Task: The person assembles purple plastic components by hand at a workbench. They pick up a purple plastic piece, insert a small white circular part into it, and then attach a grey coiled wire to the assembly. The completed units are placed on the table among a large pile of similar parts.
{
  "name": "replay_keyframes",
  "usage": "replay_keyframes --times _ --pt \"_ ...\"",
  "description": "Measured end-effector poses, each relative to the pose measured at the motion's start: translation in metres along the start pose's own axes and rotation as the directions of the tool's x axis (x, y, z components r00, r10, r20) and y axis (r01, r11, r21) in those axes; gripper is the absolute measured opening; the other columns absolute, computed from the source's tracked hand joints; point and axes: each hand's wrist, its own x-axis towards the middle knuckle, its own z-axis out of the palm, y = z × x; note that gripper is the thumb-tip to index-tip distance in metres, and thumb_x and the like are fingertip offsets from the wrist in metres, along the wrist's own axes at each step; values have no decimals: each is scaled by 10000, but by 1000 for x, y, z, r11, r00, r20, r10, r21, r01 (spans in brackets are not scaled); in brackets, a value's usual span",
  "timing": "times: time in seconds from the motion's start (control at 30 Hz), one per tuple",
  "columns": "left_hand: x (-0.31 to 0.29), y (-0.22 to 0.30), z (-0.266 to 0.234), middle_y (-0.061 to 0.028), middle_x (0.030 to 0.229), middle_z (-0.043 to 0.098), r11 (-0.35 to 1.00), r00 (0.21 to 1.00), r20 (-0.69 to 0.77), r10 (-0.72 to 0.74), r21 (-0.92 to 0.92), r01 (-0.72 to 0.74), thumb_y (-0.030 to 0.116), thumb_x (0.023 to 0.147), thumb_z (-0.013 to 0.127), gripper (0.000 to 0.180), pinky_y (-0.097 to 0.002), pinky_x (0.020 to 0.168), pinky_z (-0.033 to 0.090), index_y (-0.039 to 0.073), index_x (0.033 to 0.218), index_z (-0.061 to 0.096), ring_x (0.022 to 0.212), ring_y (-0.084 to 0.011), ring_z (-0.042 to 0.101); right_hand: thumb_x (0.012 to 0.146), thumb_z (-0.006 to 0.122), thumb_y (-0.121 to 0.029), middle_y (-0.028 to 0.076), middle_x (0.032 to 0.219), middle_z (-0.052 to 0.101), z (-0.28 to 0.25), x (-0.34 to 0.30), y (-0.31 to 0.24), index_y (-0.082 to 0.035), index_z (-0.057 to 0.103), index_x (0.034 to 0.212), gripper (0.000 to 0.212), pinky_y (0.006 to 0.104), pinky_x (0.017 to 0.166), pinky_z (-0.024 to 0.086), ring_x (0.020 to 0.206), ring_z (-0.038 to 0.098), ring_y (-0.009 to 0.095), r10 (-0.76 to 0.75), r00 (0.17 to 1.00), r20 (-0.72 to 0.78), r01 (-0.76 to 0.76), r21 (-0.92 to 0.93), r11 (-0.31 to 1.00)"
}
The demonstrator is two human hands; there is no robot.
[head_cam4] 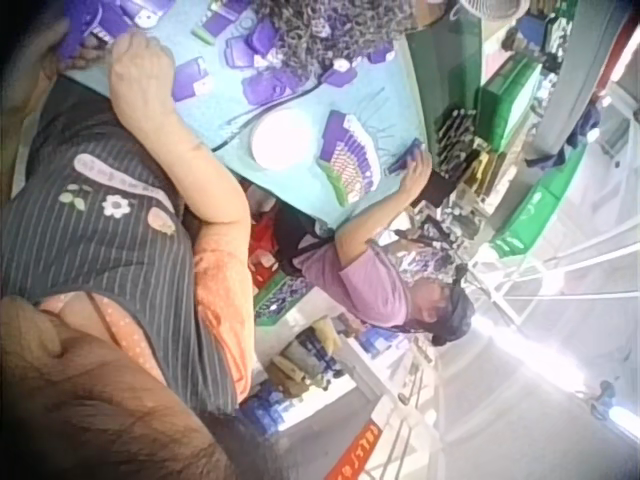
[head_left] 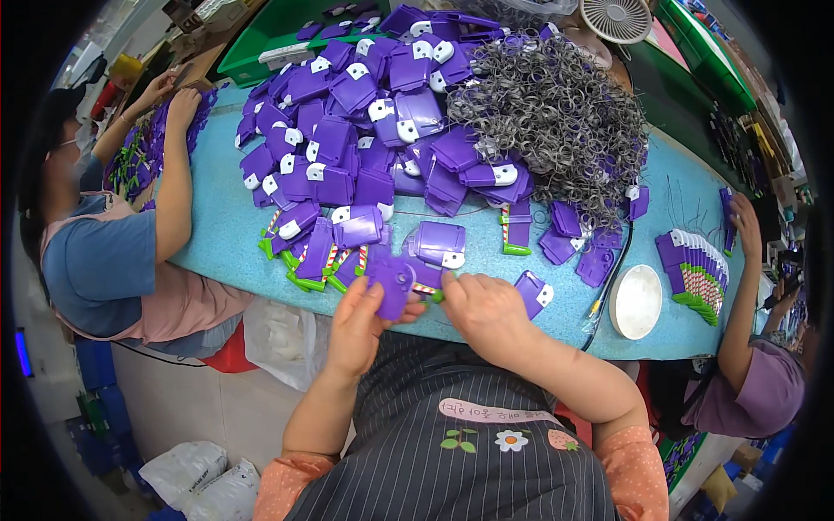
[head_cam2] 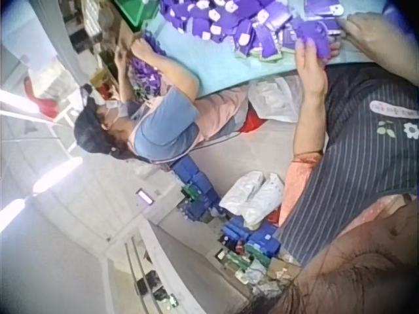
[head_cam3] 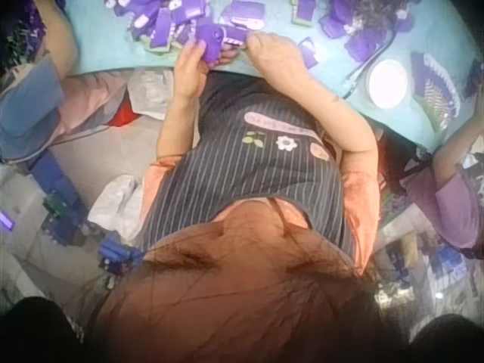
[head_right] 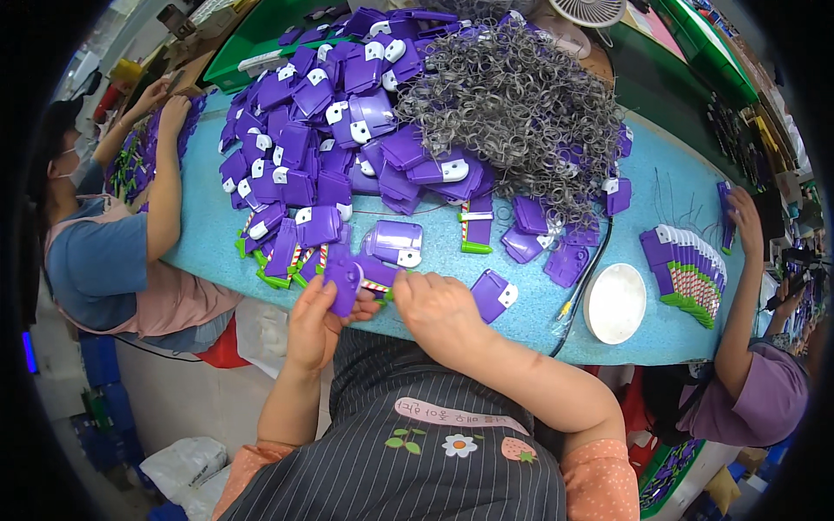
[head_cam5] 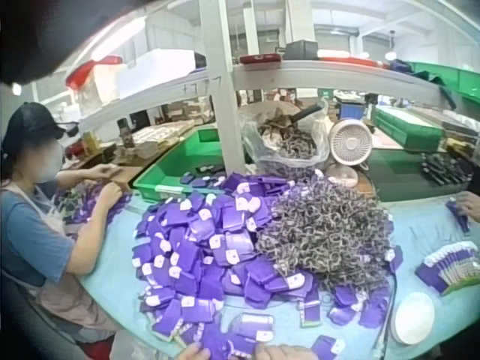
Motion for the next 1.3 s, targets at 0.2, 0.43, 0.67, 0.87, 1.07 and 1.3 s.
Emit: replay_keyframes --times 0.2,0.43,0.67,0.87,1.07,1.3 --pt "-4 -15 24 -152 1060 609 982 995 -8 95 167 -92 224 989 378 310 -343 820 501 2 1205 404 900 -223 640 897 520 -102 87 676 600 -63 -42 15 17 591 896 138 276 509 477 563 593 161 479 861 172 -431 748 505" --pt "-2 -27 68 -218 1244 505 979 968 166 186 -111 -169 198 981 390 387 -356 887 466 27 1318 302 1047 -259 591 937 500 -108 86 768 642 -68 -88 -5 46 597 974 186 231 557 491 650 621 123 538 704 463 -441 879 -180" --pt "-2 -32 88 -244 1219 512 991 978 203 40 -134 -13 224 998 336 329 -427 853 517 67 1287 306 974 -324 623 951 504 -172 130 991 649 -63 -96 -4 39 579 1121 281 244 723 510 832 632 143 319 760 567 -575 815 -79" --pt "-16 -24 82 -174 1184 546 924 862 371 -346 -22 381 175 987 391 303 -323 784 538 21 1239 323 902 -226 649 945 502 -168 188 1126 609 -77 -67 42 74 520 1203 354 298 771 517 951 631 220 687 684 243 -283 958 -57" --pt "-14 -31 85 -165 1127 586 901 834 345 -431 119 417 130 966 444 267 -342 827 533 -12 1191 447 935 -224 639 894 569 -117 103 862 653 -87 -32 27 53 602 1112 278 270 671 476 766 611 146 648 758 76 -371 867 332" --pt "-20 -13 93 -166 1201 536 999 940 340 -36 -13 42 73 971 390 306 -351 901 488 -15 1261 348 1041 -240 590 669 707 49 80 666 571 -82 -60 -6 14 648 872 214 279 448 415 524 553 180 382 833 -401 -196 431 881"
